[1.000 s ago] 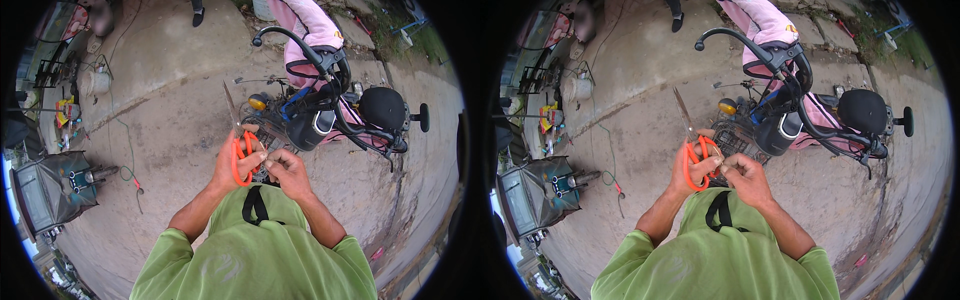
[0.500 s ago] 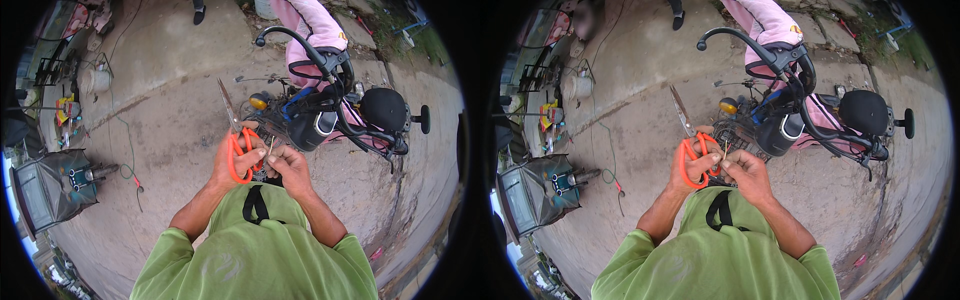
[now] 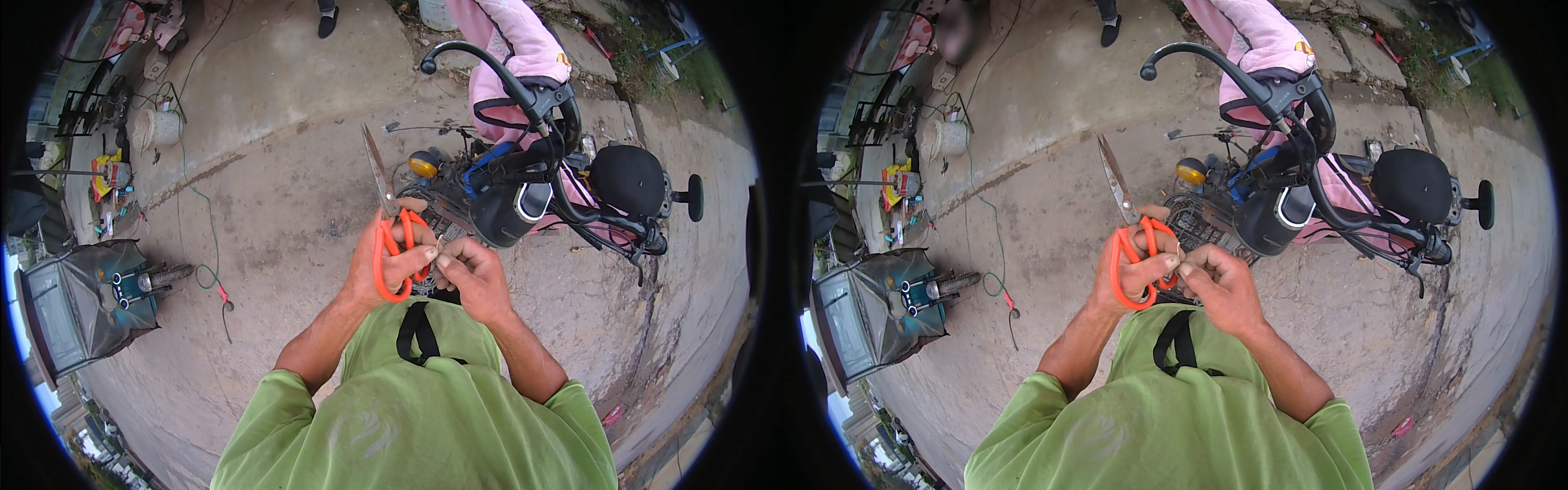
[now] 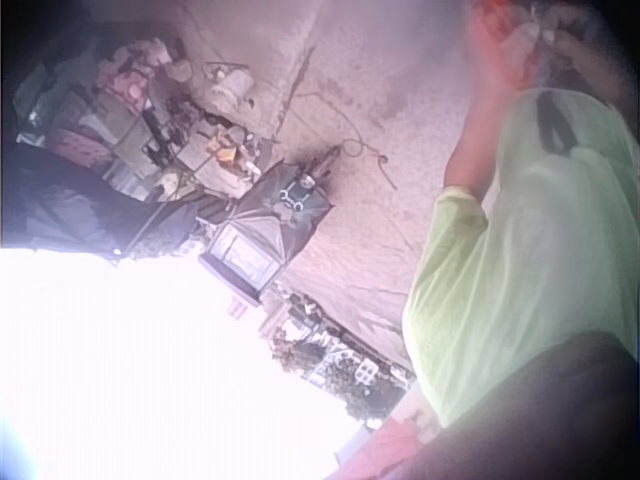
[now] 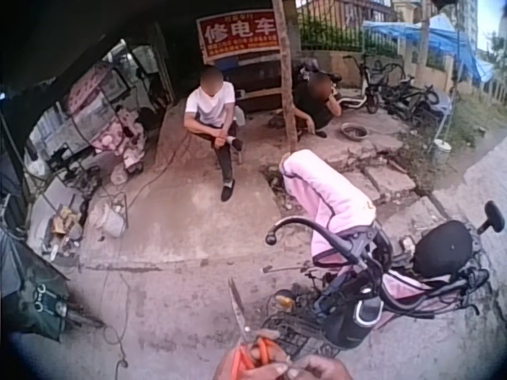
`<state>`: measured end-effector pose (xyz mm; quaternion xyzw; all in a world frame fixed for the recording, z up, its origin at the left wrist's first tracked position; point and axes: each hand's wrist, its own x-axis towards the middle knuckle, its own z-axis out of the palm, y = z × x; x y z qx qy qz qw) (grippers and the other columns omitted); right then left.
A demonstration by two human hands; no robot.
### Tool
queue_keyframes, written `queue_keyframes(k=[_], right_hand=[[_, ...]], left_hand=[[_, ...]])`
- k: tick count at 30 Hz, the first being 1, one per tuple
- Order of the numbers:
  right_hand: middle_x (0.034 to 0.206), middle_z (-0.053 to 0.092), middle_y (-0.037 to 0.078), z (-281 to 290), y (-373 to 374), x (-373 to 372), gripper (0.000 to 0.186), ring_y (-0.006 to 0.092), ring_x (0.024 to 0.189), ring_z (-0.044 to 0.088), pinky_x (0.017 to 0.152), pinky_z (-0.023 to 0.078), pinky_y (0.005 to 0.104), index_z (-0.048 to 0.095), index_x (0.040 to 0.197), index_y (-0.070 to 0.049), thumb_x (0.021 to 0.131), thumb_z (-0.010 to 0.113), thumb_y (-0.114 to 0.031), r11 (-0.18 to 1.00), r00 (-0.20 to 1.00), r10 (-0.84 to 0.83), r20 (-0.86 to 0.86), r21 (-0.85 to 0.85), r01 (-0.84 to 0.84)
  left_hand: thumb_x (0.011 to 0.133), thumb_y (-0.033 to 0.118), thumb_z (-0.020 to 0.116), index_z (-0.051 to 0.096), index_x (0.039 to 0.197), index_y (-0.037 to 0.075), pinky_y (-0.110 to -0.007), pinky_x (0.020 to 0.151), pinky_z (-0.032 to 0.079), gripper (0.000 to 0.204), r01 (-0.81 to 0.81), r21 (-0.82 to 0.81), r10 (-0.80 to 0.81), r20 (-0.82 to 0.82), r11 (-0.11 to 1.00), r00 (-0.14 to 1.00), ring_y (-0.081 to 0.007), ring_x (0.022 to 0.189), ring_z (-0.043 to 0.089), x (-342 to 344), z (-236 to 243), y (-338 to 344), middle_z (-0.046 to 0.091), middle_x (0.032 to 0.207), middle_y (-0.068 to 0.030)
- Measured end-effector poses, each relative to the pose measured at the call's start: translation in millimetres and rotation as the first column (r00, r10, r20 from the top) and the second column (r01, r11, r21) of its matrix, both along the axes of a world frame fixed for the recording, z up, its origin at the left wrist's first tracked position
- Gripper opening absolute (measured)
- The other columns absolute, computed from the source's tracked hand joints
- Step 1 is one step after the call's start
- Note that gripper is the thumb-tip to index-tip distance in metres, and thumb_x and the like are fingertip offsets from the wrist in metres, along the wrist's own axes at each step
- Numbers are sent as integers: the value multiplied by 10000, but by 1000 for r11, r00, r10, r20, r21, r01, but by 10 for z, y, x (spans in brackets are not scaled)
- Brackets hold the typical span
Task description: The person strips insulation from wires on an electric bicycle using pliers and scissors, then twists the exposed strands together. The work is performed at the front of the bike near the handlebars and basket.
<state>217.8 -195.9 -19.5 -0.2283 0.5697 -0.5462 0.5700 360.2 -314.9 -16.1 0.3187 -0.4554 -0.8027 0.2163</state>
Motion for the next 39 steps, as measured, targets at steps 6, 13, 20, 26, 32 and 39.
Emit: queue_keyframes(k=[6, 13, 20, 26, 32, 39], right_hand=[[910, 645, 37, -117, 60, 78, 165, 98, 745, 615, 645, 503, 257, 575, 1020, -43, 1004, 592, -207, 963, 968, -234, 96, -111, 244], [812, 641, 20, -49, 91, 25, 162, 83, 681, 587, 608, 473, 243, 604, 966, -35, 990, 603, -195, 996, 995, -88, 55, 4, 88], [780, 627, 13, -53, 117, 41, 135, 77, 658, 574, 581, 464, 240, 591, 931, -25, 976, 597, -152, 998, 998, -68, 5, -13, 68], [795, 621, 18, -97, 147, 170, 97, 82, 671, 585, 595, 481, 244, 579, 951, -22, 968, 592, -117, 969, 966, -244, -81, -58, 240], [826, 609, 12, -132, 162, 155, 88, 82, 668, 577, 597, 476, 236, 564, 970, -29, 939, 618, -90, 929, 925, -352, 143, -67, 363], [779, 563, -40, -77, 128, -40, 117, 27, 641, 487, 548, 370, 198, 562, 959, -57, 927, 665, -102, 989, 963, -115, 243, -66, 135]], left_hand=[[786, 45, 728, 379, 1338, -72, -318, 717, 505, 663, -169, 143, 172, -5, 975, 985, -163, 777, 609, -82, 60, 90, 657, 876, -99], [817, -6, 692, 393, 1346, -39, -323, 739, 528, 608, -123, 80, 124, 2, 989, 992, -159, 837, 639, -109, 108, 96, 664, 945, -89], [802, 2, 690, 360, 1352, -92, -297, 728, 512, 648, -42, 43, 39, 63, 998, 997, -143, 807, 622, -125, 165, 102, 666, 891, -77], [803, -7, 674, 378, 1342, -81, -288, 710, 509, 620, -141, 9, 139, 106, 990, 984, -139, 793, 617, -161, 129, 210, 651, 890, -75], [800, 15, 672, 400, 1310, -63, -281, 699, 498, 583, -187, 54, 184, 52, 981, 982, -133, 766, 603, -145, -7, 244, 639, 870, -70], [804, 8, 668, 382, 1326, -77, -286, 729, 503, 601, -130, -8, 130, 4, 991, 991, -132, 816, 606, -131, 13, 258, 632, 876, -66]])
